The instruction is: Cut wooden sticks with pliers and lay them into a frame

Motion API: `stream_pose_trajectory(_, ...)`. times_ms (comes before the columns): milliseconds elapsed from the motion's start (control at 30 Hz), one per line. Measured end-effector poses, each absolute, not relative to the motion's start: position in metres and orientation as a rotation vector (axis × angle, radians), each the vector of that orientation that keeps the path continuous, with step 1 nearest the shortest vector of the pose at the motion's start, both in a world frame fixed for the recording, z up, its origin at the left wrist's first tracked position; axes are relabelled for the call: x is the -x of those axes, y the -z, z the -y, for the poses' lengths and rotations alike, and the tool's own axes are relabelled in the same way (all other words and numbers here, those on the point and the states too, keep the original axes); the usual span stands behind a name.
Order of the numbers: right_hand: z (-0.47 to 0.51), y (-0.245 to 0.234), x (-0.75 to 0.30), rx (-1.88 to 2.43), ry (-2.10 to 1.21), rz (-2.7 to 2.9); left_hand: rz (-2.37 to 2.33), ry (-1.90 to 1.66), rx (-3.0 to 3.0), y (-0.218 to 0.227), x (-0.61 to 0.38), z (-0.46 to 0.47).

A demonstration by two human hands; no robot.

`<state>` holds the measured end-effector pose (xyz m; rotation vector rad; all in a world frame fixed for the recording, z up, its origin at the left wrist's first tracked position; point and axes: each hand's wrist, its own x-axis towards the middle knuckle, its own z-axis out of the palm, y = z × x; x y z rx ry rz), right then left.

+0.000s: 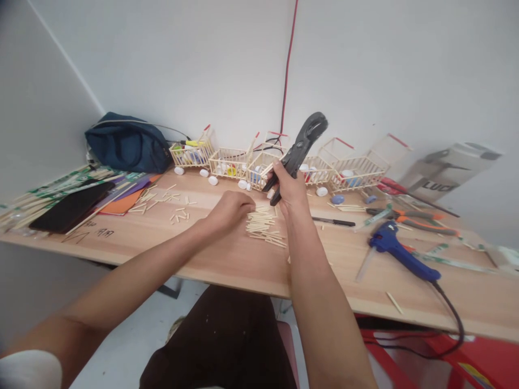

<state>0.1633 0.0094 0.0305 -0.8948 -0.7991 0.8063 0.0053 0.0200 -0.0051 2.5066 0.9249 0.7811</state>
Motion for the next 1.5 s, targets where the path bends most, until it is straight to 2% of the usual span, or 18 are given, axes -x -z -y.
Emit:
stream_pose_trajectory(233, 0.0, -0.023, -0.142, 1.012, -0.864, 1.075, -0.8, -0.817, -1.461, -0.009, 0.034, -0.026)
stream_pose_trajectory(433, 0.006, -0.014, -0.121, 1.214, -0.788, 1.337, -0.607, -0.721, -1.214, -0.004, 0.054, -0.014)
stream_pose_trajectory(867, 0.004, -0.003, -0.113, 1.374, -0.533, 1.564, -0.752, -0.884, -1.42, -0.001, 0.047, -0.011)
stream_pose_trajectory(1033, 0.007, -0.008, -0.113, 1.354, -0.608, 1.586, -0.84, -0.986, -1.588, -0.002, 0.051, -0.01)
stream_pose_trajectory(1300, 0.014, -0.022, -0.12, 1.282, -0.833, 1.682, -1.154, -1.299, -1.892, -0.037, 0.092, -0.004)
stream_pose_trajectory(1500, 0.027, -0.03, -0.111, 1.364, -0.746, 1.994, -1.348, -1.368, -2.222, -0.061, 0.115, 0.016)
